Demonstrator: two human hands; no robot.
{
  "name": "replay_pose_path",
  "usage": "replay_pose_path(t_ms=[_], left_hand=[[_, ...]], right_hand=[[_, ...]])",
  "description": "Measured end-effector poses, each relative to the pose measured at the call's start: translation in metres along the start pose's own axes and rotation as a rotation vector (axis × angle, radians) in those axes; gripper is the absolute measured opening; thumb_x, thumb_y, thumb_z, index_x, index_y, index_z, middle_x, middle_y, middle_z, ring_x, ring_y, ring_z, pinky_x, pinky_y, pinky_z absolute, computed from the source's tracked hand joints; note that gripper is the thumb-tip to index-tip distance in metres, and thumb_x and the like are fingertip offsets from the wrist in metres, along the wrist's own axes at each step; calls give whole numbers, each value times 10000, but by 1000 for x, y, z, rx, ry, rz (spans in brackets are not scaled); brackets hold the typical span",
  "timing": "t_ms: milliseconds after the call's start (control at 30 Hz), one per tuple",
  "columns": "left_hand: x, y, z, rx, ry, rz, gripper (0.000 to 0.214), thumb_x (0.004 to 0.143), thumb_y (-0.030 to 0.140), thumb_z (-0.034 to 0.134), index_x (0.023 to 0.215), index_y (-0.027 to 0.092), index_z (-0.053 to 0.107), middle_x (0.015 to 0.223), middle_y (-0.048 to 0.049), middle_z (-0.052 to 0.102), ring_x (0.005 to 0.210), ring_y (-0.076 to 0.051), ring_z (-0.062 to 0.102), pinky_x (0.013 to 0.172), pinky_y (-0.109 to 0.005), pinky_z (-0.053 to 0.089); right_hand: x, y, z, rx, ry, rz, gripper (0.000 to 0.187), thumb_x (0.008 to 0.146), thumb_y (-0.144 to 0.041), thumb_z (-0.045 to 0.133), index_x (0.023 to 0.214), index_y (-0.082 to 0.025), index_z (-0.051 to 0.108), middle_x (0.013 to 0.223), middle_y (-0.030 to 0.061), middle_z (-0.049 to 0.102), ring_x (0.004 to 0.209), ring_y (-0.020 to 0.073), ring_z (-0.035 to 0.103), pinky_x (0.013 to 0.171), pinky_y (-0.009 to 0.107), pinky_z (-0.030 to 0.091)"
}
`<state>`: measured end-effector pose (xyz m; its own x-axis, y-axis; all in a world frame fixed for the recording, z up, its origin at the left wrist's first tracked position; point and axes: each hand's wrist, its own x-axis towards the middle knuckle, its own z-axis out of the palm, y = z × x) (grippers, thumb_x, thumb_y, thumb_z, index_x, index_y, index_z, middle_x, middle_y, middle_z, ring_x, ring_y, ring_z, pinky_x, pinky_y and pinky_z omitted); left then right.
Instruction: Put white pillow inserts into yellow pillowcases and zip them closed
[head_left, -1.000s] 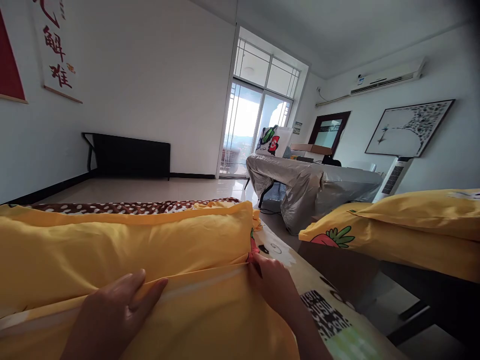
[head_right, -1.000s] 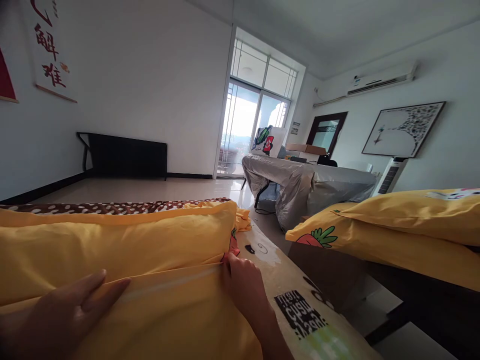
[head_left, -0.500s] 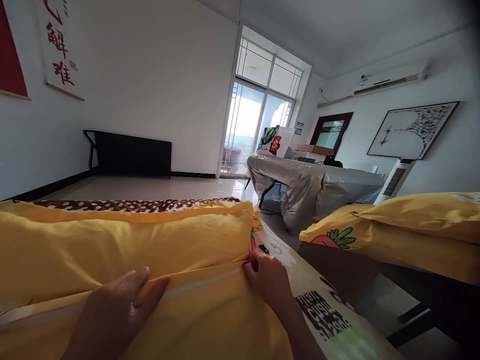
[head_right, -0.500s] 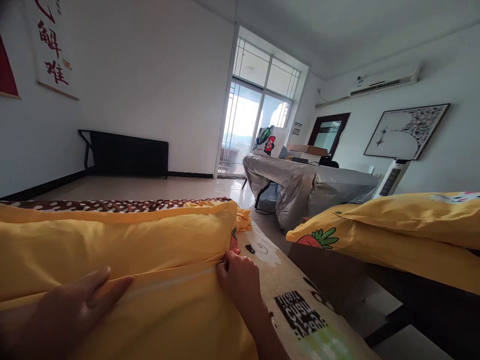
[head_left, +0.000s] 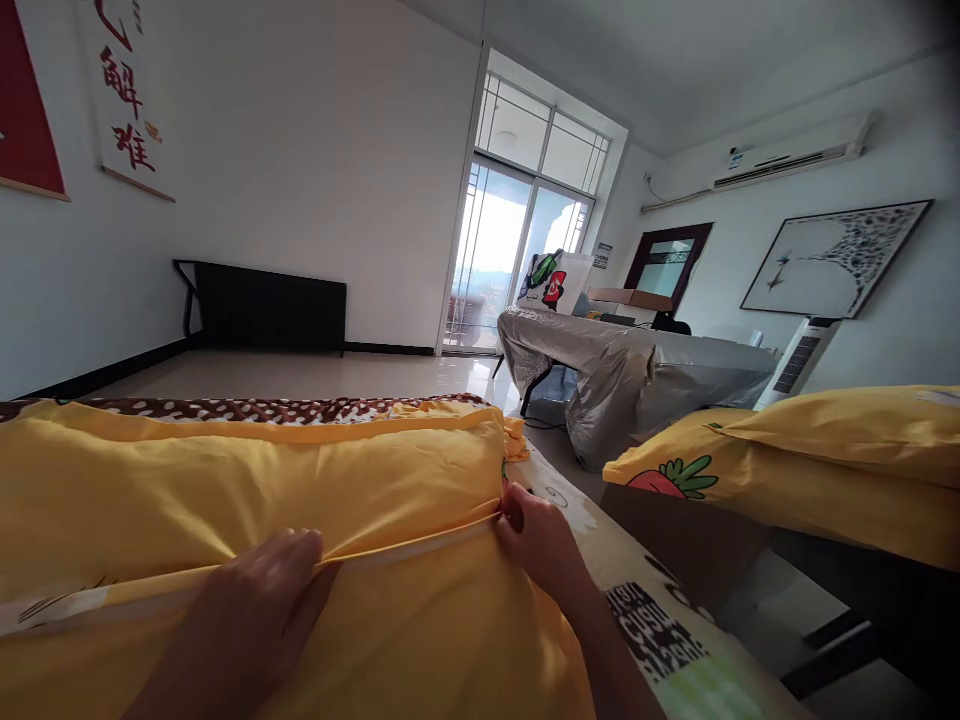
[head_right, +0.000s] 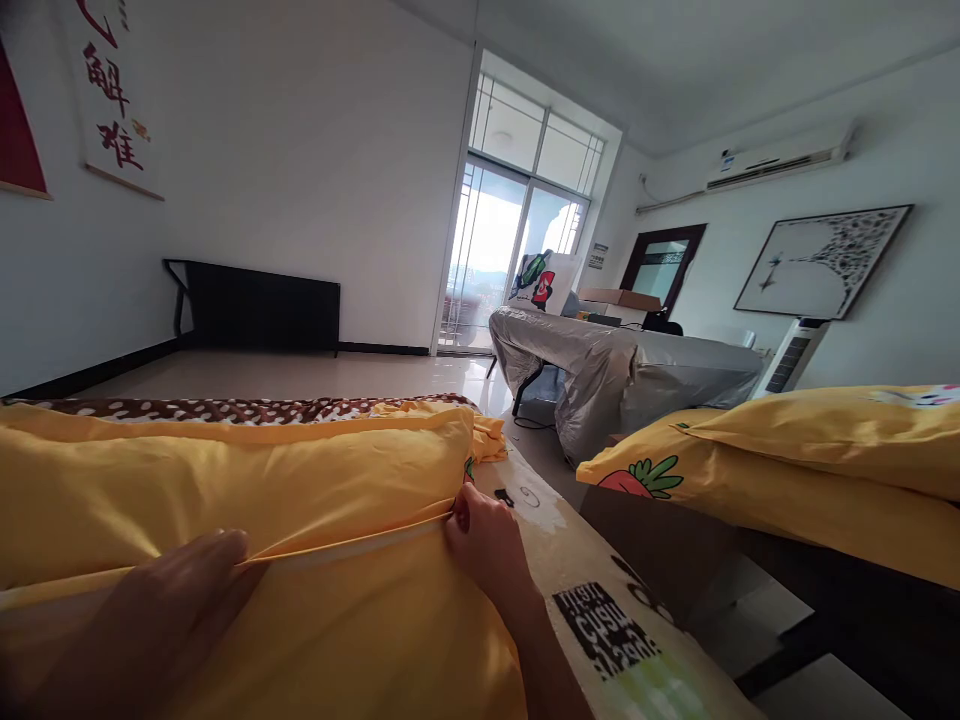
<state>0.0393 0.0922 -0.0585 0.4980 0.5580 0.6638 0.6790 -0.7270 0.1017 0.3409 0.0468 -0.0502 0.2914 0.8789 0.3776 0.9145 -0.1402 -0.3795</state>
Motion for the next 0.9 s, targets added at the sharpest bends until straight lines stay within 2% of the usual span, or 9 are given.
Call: replay_pose_path(t_ms=[100,200,333,467,567,667,767,900], left_hand=[[0,-3,-3,-14,-43,14,294,941,328,376,720,225,542,694,23,598,612,-136,578,564,-268,394],[-1,-5,-3,9,9,68,241,936,290,390,777,233,561,760,21,609,675,-135,589,600,-255,404],[0,-7,-5,12,77,160,195,919,235,403,813,241,566,796,23,611,734,-132,588,640,-232,410],[2,-10,-6,17,37,154,188,893,193,426,770,235,562,772,20,595,715,-137,565,629,-234,394],[1,-11,-4,11,-13,147,193,885,184,432,753,231,564,766,16,582,711,-143,544,626,-242,378],[-1,-11,1,20,11,133,236,890,149,389,761,219,573,786,0,573,750,-162,523,685,-263,371],[-3,-14,4,71,38,92,264,872,100,365,732,203,565,768,-16,548,752,-181,495,722,-295,355],[1,-28,2,150,-13,67,256,844,115,366,762,203,592,803,-33,582,755,-193,511,700,-311,367]], right_hand=[[-3,-1,2,102,-19,-126,110,709,-97,448,724,-203,472,652,-38,545,605,117,482,559,209,298],[-5,-3,6,124,-9,-212,143,708,-75,437,730,-206,490,674,-33,551,627,122,486,592,209,333],[-3,-2,12,34,130,-314,186,711,-43,437,726,-199,536,749,-4,588,709,137,508,693,230,360],[4,5,16,-95,218,-356,154,749,-65,464,704,-188,544,760,21,605,759,160,521,767,263,351],[7,9,18,-194,184,-343,140,776,-86,468,726,-183,556,788,31,627,786,166,537,782,273,334],[7,10,18,-271,124,-334,153,780,-87,461,749,-187,572,823,29,636,819,164,552,778,273,316],[3,7,11,-304,64,-352,153,752,-78,476,699,-192,562,788,9,632,787,150,556,756,274,302],[-5,4,-1,-354,37,-379,157,736,-69,487,676,-191,564,771,1,637,748,141,561,736,290,281]])
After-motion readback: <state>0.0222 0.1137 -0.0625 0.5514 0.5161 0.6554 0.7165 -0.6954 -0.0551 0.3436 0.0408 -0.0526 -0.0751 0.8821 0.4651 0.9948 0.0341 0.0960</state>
